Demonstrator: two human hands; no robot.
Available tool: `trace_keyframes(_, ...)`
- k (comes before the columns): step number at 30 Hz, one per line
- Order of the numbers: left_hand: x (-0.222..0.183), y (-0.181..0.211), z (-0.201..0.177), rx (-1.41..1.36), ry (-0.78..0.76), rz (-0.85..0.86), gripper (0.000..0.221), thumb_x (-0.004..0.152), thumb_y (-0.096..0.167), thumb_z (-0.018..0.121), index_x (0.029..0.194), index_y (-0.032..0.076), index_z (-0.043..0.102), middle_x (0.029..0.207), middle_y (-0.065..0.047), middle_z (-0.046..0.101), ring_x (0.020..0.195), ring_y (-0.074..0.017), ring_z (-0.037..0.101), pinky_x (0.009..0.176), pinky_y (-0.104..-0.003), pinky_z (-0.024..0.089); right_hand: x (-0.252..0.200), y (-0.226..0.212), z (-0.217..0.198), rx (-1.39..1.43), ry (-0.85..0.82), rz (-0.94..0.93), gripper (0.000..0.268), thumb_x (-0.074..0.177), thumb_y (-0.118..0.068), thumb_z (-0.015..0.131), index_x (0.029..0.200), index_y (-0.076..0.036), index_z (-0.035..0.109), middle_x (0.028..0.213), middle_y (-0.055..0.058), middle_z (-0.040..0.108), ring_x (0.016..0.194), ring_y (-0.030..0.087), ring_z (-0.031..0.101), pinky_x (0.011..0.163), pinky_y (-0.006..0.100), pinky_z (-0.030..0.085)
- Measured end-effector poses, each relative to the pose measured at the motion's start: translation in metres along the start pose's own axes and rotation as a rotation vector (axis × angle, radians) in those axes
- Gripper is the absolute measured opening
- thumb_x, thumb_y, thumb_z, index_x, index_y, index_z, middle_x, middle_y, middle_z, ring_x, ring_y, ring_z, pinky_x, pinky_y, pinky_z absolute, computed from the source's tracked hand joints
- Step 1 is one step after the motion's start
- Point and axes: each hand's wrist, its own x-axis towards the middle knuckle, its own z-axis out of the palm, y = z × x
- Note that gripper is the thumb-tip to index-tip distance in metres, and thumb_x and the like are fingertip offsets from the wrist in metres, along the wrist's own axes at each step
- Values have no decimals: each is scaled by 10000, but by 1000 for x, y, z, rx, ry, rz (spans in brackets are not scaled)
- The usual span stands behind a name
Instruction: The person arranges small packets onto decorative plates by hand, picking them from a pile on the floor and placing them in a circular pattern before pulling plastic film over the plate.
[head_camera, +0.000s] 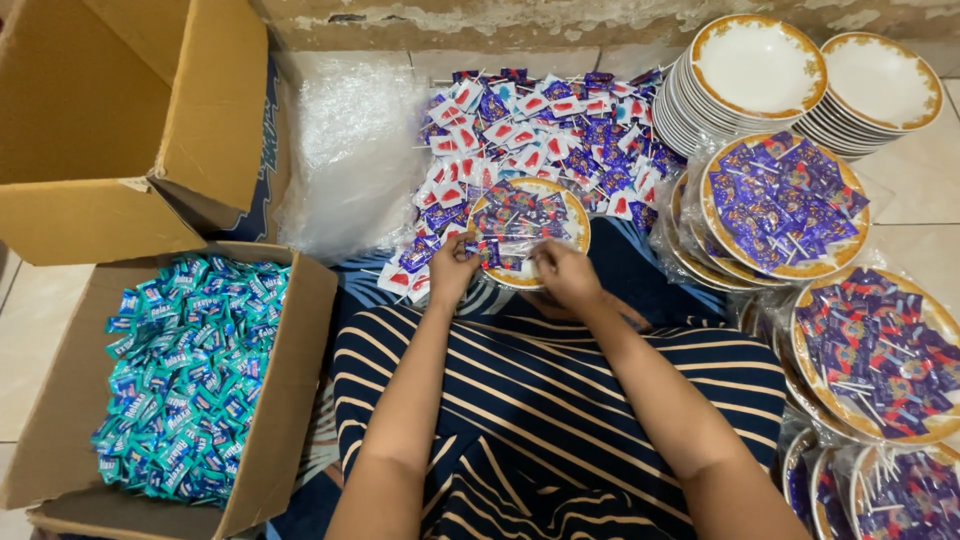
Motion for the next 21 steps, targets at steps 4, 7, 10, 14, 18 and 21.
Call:
trace_keyframes(4, -16, 24, 6, 71, -86, 61, 357, 768, 105, 774, 1117, 180, 779, 873, -25, 733, 756, -90, 683, 706, -259, 579, 0, 1, -17, 44, 183, -275, 274, 888, -248, 677, 1159, -277, 704, 1073, -18, 709, 1103, 224, 667, 975, 378, 536)
trace_keyframes(7, -18, 19, 14, 71, -232, 112, 436, 724, 66, 774, 1128, 232, 780, 882, -37, 741, 789, -119, 717, 743, -269, 595, -5, -9, -16, 107, 56, -402, 435, 848, -266, 751, 1270, -191, 679, 1065, 111, 723, 1079, 341, 660, 984, 466, 518)
trace_keyframes(10, -11, 5, 18, -134, -356, 53, 582, 700, -74, 735, 1249, 113, 699, 985, -87, 696, 891, -155, 700, 840, -297, 608, -3, -6, 0, 64, -136, -124, 369, 903, -323, 715, 1257, -341, 612, 913, 40, 742, 961, 271, 736, 855, 413, 588)
trace_keyframes(14, -8, 7, 17, 163, -237, 163, 391, 767, 12, 685, 1124, 164, 727, 1020, -75, 755, 957, -231, 741, 842, -352, 591, -2, 0, 7, -21, -236, 20, 236, 913, -301, 639, 1125, -297, 534, 982, 28, 751, 1006, 259, 739, 896, 378, 576)
trace_keyframes(18, -13, 19, 9, 276, -70, 281, 216, 849, 41, 564, 966, 144, 715, 888, -93, 716, 922, -330, 704, 856, -430, 563, -1, 15, 30, -275, -42, -139, 498, 727, -456, 813, 1123, -257, 587, 1145, -18, 639, 1050, 170, 706, 892, 309, 602)
trace_keyframes(21, -7, 1, 18, 394, -80, 377, 179, 813, 44, 610, 930, 147, 700, 864, -60, 679, 922, -295, 690, 856, -414, 560, -14, -1, 26, -241, 79, -322, 491, 733, -332, 839, 1124, -83, 678, 1263, 107, 554, 1077, 317, 698, 894, 373, 618)
